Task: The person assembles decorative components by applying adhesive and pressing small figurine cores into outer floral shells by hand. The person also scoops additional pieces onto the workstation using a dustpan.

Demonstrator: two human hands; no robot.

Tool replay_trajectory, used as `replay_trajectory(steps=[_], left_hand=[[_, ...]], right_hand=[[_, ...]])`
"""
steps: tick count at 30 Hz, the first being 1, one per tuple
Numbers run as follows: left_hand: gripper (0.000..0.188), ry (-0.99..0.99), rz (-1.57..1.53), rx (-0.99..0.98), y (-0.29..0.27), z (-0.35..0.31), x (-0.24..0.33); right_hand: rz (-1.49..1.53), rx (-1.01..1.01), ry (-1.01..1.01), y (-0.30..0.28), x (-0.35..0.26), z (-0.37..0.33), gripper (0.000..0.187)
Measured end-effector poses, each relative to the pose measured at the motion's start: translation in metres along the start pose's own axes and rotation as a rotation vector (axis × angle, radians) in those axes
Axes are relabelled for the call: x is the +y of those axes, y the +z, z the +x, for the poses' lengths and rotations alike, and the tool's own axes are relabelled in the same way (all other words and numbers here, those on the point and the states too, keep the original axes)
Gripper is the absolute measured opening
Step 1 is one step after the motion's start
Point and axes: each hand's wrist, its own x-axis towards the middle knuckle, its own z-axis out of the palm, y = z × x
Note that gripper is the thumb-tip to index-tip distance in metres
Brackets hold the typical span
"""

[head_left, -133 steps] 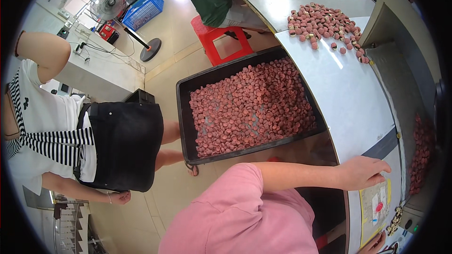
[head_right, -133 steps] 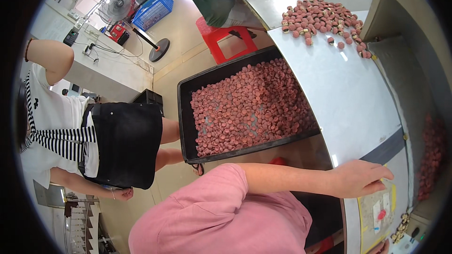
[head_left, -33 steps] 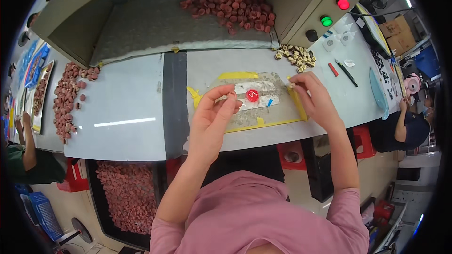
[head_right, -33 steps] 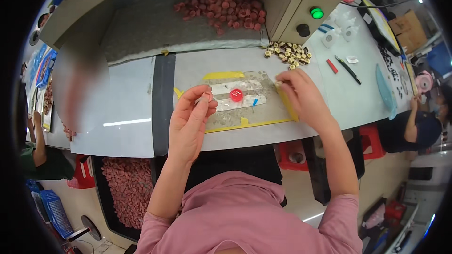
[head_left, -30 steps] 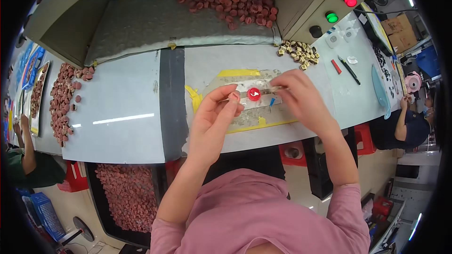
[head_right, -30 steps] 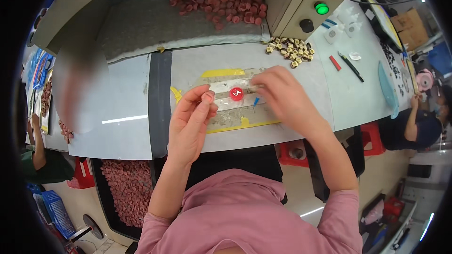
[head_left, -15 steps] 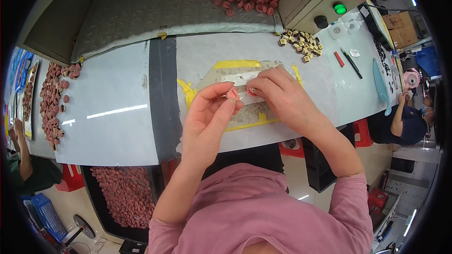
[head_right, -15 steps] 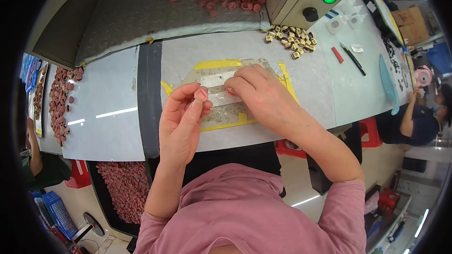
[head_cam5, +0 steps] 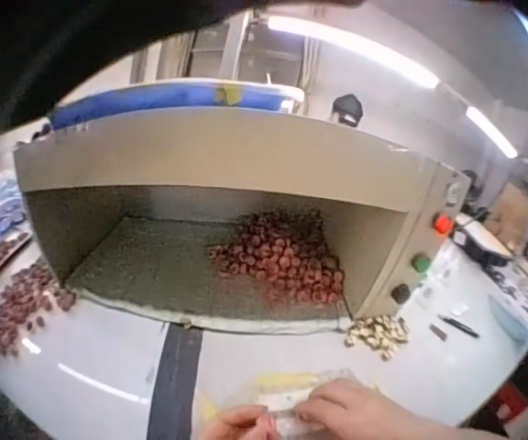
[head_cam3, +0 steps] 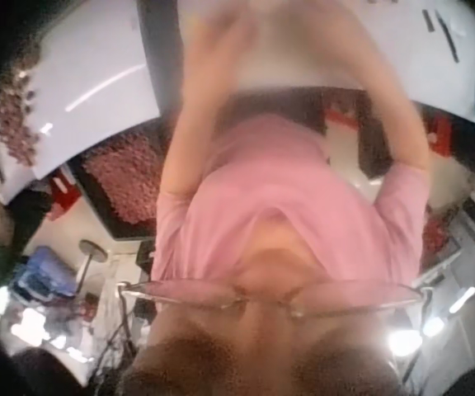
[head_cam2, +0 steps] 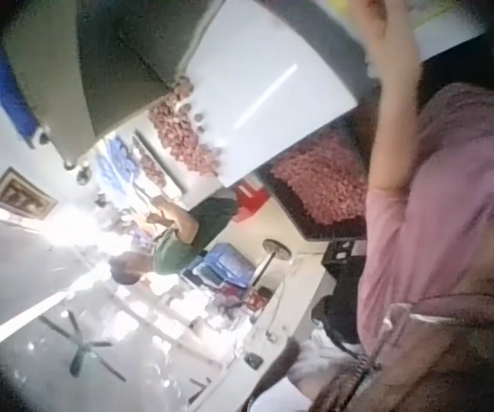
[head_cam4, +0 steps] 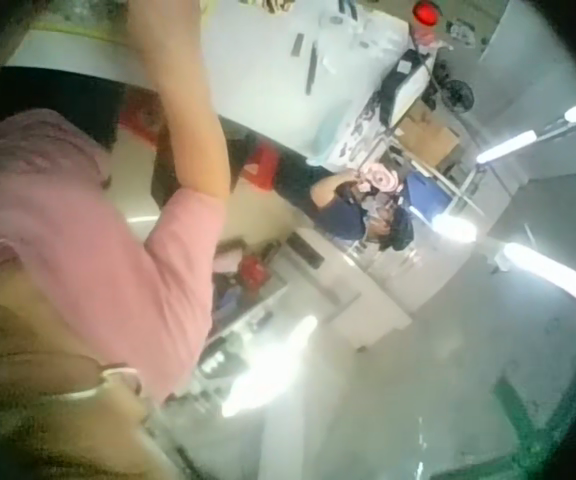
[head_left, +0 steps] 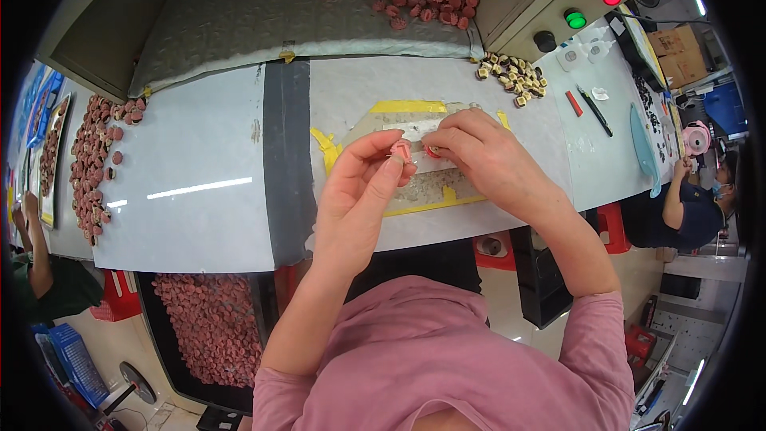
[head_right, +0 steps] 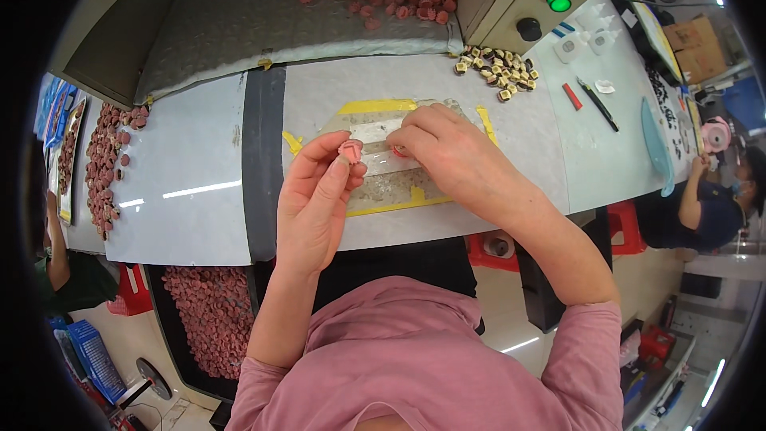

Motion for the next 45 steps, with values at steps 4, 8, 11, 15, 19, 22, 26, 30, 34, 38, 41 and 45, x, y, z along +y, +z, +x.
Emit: replay_trajectory(steps=[4,8,11,15,19,22,26,30,34,38,41,45], left_hand=[[0.028,0.007,-0.013,0.014,-0.002,0.001,0.0],[0.027,-0.015,-0.024,-0.008,-0.001,0.0,0.002],[0.027,-0.038,-0.016,-0.008,-0.001,-0.001,0.005],[0.028,-0.073,-0.009,-0.011,-0.002,-0.002,0.005],[0.028,-0.066,0.005,-0.018,-0.001,-0.002,0.005],[0.027,-0.052,-0.006,-0.032,-0.002,-0.002,0.004],[0.026,0.011,-0.02,-0.024,0.0,-0.001,0.0],[0.024,0.181,0.127,0.009,0.002,-0.004,-0.004],[0.025,0.132,0.128,0.022,0.001,-0.004,0.0],[0.039,0.025,0.069,-0.064,0.001,-0.003,0.002],[0.048,0.004,0.078,-0.109,0.006,-0.005,0.005],[0.055,-0.025,0.067,-0.142,-0.001,-0.004,0.004]], right_hand=[[-0.033,0.011,0.011,0.002,0.0,-0.002,0.025],[-0.03,-0.01,0.023,0.002,0.001,0.001,0.024],[0.013,0.03,0.031,0.005,0.001,0.0,0.018],[0.252,0.048,0.19,0.002,-0.007,-0.004,0.016],[0.68,0.29,0.274,0.006,-0.026,-0.005,0.016],[0.779,0.326,0.275,0.009,-0.04,0.003,0.017],[0.695,0.302,0.235,0.012,-0.043,0.006,0.017],[0.461,0.354,0.215,0.013,-0.054,0.006,0.017],[0.447,0.412,0.189,0.023,-0.053,0.003,0.018],[0.529,0.335,0.179,0.014,-0.045,0.002,0.022],[0.542,0.256,0.113,0.008,-0.038,0.002,0.024],[0.55,0.174,0.022,0.009,-0.028,0.0,0.023]])
